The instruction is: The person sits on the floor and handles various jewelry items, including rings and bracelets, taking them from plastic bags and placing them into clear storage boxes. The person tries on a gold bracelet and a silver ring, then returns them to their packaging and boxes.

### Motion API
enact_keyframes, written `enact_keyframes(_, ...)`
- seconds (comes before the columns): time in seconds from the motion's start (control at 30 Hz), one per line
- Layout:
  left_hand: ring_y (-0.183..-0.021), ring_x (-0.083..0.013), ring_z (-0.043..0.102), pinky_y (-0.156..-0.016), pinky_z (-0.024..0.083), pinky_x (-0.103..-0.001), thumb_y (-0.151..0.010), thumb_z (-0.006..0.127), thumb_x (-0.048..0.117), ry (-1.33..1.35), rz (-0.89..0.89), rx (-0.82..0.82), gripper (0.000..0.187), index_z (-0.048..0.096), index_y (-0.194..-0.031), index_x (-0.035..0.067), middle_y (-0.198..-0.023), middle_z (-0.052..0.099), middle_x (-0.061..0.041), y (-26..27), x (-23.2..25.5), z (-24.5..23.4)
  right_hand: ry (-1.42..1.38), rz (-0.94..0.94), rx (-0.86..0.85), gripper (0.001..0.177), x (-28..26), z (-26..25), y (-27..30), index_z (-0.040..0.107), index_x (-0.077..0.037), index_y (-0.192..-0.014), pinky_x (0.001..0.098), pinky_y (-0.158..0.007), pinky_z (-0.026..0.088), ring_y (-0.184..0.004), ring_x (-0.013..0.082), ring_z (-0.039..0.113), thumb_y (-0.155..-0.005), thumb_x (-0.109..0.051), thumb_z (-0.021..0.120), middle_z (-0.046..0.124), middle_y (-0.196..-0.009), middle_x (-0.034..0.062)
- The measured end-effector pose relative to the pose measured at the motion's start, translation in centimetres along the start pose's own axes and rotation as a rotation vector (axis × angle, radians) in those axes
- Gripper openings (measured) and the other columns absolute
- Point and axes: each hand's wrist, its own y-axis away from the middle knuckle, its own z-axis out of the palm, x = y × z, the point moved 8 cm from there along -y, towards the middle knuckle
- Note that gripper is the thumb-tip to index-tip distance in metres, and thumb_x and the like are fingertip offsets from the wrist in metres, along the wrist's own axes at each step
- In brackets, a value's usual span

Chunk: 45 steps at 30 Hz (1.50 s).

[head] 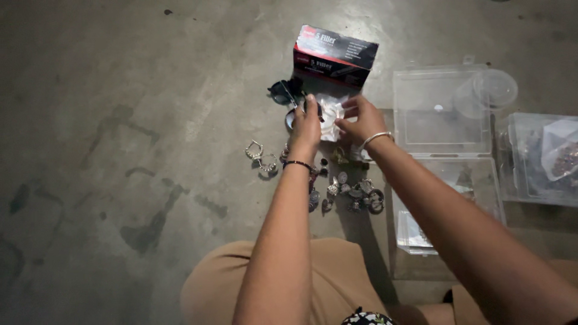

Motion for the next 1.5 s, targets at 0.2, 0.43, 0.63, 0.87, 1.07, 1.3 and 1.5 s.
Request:
enact_keyframes(0.2, -0.130, -0.0389, 0.059, -0.109, 0.043, -0.045, -0.099, 0.037, 0.064, 0.041, 0.074, 0.037, 0.077, 0.056, -0.139, 0.001, -0.139, 0.063, -0.024, -0.4, 0.5, -0.6, 0.216, -0.012, -0.130, 0.033, -2.9, -2.3, 0.7, 0.076, -0.011, -0.118, 0.0367, -0.093, 0.057, -0.100, 0.0256, 0.075, -0.085, -0.009, 0.075, 0.075, -0.119, 0.0100)
enact_keyframes(0.43, -0.119, -0.0393, 0.066, -0.102, 0.048, -0.045, -0.098, 0.047, 0.057, -0.209, 0.055, 0.090, 0.067, 0.066, -0.125, -0.001, -0.124, 0.072, -0.025, 0.3, 1.3, -0.6, -0.081, 0.100, -0.086, 0.021, -2.6, -10.0, 5.6, 0.072, -0.003, -0.111, 0.0331, -0.093, 0.061, -0.103, 0.0210, 0.075, -0.091, -0.008, 0.069, 0.076, -0.112, 0.0123)
enact_keyframes(0.63, -0.111, -0.0383, 0.066, -0.096, 0.050, -0.045, -0.094, 0.057, 0.052, -0.334, 0.251, -0.059, 0.063, 0.056, -0.132, 0.001, -0.118, 0.070, -0.023, 6.3, 6.8, 2.2, -0.326, 0.180, -0.079, 0.027, 3.9, -17.7, 13.4, 0.067, 0.003, -0.119, 0.0337, -0.092, 0.059, -0.106, 0.0240, 0.074, -0.096, -0.009, 0.064, 0.072, -0.116, 0.0183)
enact_keyframes(0.87, -0.107, -0.0379, 0.067, -0.092, 0.052, -0.048, -0.085, 0.071, 0.033, -0.734, 0.578, -0.414, 0.040, 0.069, -0.114, 0.005, -0.111, 0.071, -0.016, 20.3, 11.6, 9.5, -0.193, 0.231, -0.074, 0.030, 9.5, -23.0, 23.0, 0.068, 0.001, -0.120, 0.0339, -0.087, 0.062, -0.100, 0.0228, 0.076, -0.091, -0.007, 0.065, 0.075, -0.113, 0.0159)
enact_keyframes(1.07, -0.108, -0.0301, 0.061, -0.085, 0.046, -0.047, -0.077, 0.072, 0.014, -1.061, 0.857, -0.330, 0.011, 0.074, -0.088, 0.012, -0.097, 0.072, -0.006, 27.8, 8.7, 16.0, 0.169, 0.125, -0.037, 0.026, 7.7, -21.5, 23.7, 0.074, -0.006, -0.113, 0.0324, -0.074, 0.060, -0.081, 0.0195, 0.076, -0.088, -0.013, 0.073, 0.079, -0.097, 0.0087)
enact_keyframes(1.3, -0.108, -0.0267, 0.058, -0.093, 0.039, -0.046, -0.082, 0.069, 0.013, -1.153, 0.952, -0.343, 0.007, 0.074, -0.086, 0.013, -0.093, 0.071, -0.006, 28.5, 3.2, 18.5, 0.192, -0.054, -0.069, 0.025, 5.0, -20.0, 23.2, 0.075, -0.010, -0.109, 0.0331, -0.067, 0.058, -0.070, 0.0193, 0.074, -0.084, -0.013, 0.073, 0.078, -0.088, 0.0087)
enact_keyframes(1.5, -0.103, -0.0274, 0.060, -0.089, 0.039, -0.047, -0.078, 0.072, 0.014, -1.072, 0.922, -0.378, 0.011, 0.074, -0.088, 0.014, -0.093, 0.071, -0.006, 27.8, 4.2, 18.3, 0.202, 0.058, -0.070, 0.018, 6.7, -20.8, 22.7, 0.074, -0.008, -0.102, 0.0342, -0.067, 0.058, -0.072, 0.0215, 0.075, -0.085, -0.015, 0.075, 0.077, -0.086, 0.0092)
